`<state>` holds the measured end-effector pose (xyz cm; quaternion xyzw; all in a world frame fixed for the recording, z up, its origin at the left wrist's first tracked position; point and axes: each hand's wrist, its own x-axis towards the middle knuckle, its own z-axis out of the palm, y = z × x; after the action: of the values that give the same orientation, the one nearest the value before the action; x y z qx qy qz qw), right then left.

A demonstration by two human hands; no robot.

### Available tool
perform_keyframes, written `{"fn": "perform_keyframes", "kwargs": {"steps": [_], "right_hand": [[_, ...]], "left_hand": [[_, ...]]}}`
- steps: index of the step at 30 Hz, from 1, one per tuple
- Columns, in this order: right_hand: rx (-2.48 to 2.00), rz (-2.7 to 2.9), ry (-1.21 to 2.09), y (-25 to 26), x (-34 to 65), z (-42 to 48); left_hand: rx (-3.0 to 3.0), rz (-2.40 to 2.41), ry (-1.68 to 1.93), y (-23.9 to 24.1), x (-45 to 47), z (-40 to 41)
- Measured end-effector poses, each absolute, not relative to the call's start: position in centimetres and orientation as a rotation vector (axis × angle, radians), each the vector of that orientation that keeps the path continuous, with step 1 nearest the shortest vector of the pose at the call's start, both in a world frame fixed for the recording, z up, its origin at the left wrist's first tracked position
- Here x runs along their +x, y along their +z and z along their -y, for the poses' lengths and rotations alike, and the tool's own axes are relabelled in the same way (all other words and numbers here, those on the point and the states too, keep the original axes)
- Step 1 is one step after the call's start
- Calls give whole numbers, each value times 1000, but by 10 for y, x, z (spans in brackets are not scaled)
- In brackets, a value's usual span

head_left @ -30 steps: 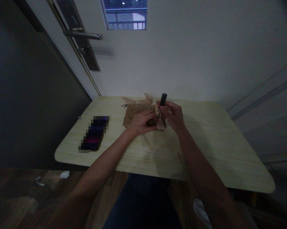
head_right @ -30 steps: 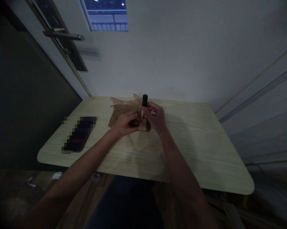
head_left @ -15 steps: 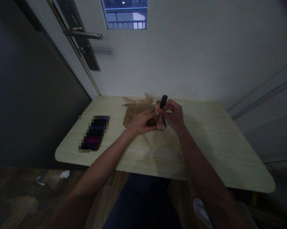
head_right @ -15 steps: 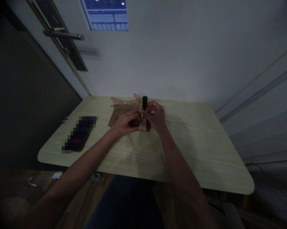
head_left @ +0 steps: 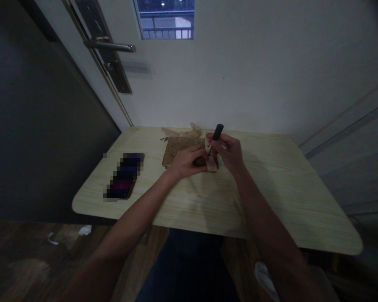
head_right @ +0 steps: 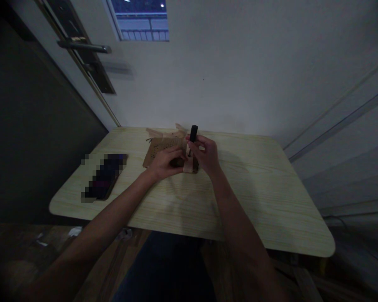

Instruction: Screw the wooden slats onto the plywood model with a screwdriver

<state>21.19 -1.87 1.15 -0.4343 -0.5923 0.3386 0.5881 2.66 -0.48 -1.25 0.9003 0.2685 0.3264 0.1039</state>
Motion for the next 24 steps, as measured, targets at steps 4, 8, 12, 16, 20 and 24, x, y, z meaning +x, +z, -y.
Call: {"fn": "perform_keyframes", "kwargs": {"steps": [4, 8, 12, 16, 20, 24], "right_hand": [[-1037, 1423, 691, 11, 211, 16], [-1072, 1353, 644, 7, 208, 14], [-1064, 1314, 697, 4, 206, 12], [-1048, 1307, 702, 5, 206, 14], [-1024, 1308, 785, 9, 208, 18], [-985, 1347, 832, 12, 211, 20]], "left_hand": [[2646, -753, 985, -13, 26, 5], [2649, -759, 981, -14, 26, 4], [2652, -762, 980, -14, 26, 3], [2655, -786, 973, -12, 26, 5], [2655, -794, 966, -10, 27, 6], [2659, -811, 958, -11, 27, 6]]}}
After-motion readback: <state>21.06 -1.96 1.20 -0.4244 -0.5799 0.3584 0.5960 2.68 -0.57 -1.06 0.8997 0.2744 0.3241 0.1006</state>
